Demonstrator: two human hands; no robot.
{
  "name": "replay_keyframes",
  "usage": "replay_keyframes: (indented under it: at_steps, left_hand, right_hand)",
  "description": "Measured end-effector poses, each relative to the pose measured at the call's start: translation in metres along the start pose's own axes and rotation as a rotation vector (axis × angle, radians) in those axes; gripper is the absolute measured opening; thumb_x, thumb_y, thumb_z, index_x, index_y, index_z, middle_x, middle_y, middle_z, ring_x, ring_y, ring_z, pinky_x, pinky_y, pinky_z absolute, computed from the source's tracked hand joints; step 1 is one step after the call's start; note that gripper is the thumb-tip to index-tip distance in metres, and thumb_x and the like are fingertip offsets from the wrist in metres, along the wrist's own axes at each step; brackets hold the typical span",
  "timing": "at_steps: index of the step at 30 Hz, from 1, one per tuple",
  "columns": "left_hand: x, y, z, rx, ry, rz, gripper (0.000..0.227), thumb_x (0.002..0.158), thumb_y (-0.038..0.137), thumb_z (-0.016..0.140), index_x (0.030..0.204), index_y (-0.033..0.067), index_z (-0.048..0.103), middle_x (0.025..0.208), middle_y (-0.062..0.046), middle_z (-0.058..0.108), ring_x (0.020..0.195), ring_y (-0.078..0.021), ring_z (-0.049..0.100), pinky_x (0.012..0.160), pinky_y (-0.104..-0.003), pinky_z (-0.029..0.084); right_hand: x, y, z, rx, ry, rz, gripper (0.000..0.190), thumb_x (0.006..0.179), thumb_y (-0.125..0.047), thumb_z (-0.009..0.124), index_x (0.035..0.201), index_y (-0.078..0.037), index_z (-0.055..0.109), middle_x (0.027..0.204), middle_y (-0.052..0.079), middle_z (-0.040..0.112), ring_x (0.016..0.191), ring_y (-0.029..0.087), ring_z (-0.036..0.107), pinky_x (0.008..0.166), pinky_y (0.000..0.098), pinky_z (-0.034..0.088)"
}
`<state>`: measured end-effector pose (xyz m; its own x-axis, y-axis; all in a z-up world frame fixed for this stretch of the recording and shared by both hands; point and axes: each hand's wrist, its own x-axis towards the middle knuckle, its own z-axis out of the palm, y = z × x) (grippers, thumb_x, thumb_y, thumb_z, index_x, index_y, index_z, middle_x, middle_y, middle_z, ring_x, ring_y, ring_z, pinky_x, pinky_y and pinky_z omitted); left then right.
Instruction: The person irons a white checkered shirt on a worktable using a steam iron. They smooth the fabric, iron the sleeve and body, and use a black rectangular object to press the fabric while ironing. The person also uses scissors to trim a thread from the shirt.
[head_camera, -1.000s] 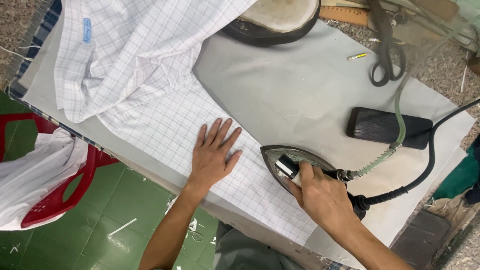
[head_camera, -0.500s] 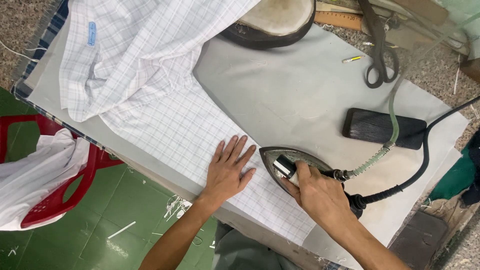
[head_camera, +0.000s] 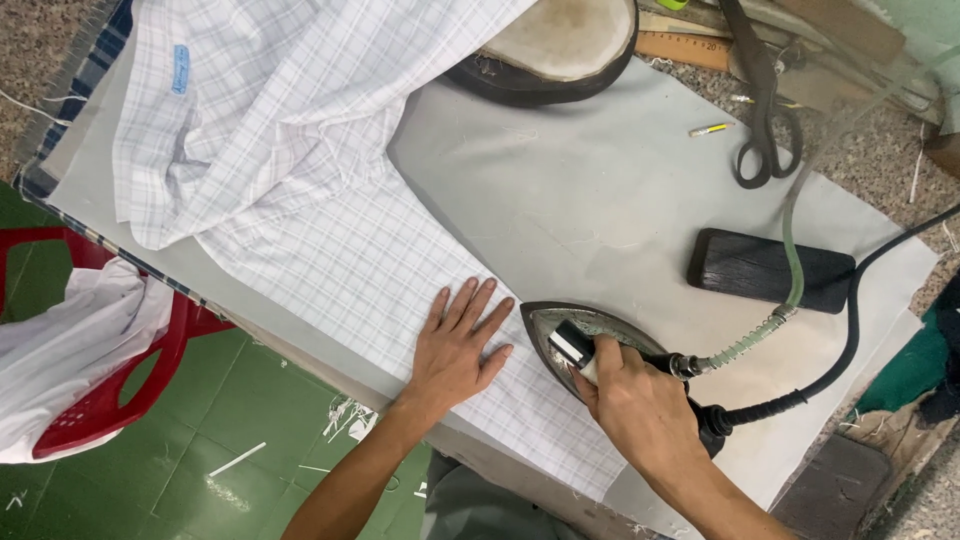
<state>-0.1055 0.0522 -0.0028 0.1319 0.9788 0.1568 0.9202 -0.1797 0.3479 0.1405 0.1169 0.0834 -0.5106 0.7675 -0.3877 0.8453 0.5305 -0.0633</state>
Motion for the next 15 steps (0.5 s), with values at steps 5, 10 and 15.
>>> replay_keyframes:
  at_steps: [5, 10, 15]
  left_hand:
    - [0.001, -0.007, -0.002, -0.046, 0.030, 0.005, 0.048, 0.107, 0.040, 0.048, 0.146, 0.0139, 0.059, 0.157, -0.010, 0.049, 0.148, -0.0282, 0.042, 0.125, -0.049, 0.027]
    - [0.013, -0.040, -0.010, 0.081, -0.129, -0.107, 0.060, 0.110, 0.049, 0.023, 0.152, 0.0156, 0.050, 0.164, -0.013, 0.040, 0.154, -0.0282, 0.033, 0.127, -0.050, 0.018]
    - [0.031, -0.100, -0.025, 0.149, 0.153, -0.183, 0.049, 0.108, 0.038, 0.043, 0.148, 0.0128, 0.060, 0.157, -0.013, 0.051, 0.147, -0.0330, 0.046, 0.122, -0.052, 0.032]
  right_hand:
    - [0.021, -0.014, -0.013, -0.043, 0.053, -0.046, 0.040, 0.099, -0.049, 0.061, 0.107, -0.010, 0.053, 0.070, 0.005, 0.064, 0.048, 0.027, 0.065, 0.034, 0.0420, 0.052]
    - [0.038, -0.025, -0.021, -0.034, 0.138, -0.113, 0.036, 0.100, -0.042, 0.064, 0.104, -0.007, 0.055, 0.065, 0.005, 0.063, 0.044, 0.022, 0.062, 0.029, 0.0382, 0.047]
    - [0.041, -0.029, -0.032, 0.104, 0.227, -0.118, 0.047, 0.099, -0.048, 0.063, 0.115, -0.005, 0.056, 0.073, 0.008, 0.065, 0.052, 0.028, 0.066, 0.034, 0.0418, 0.050]
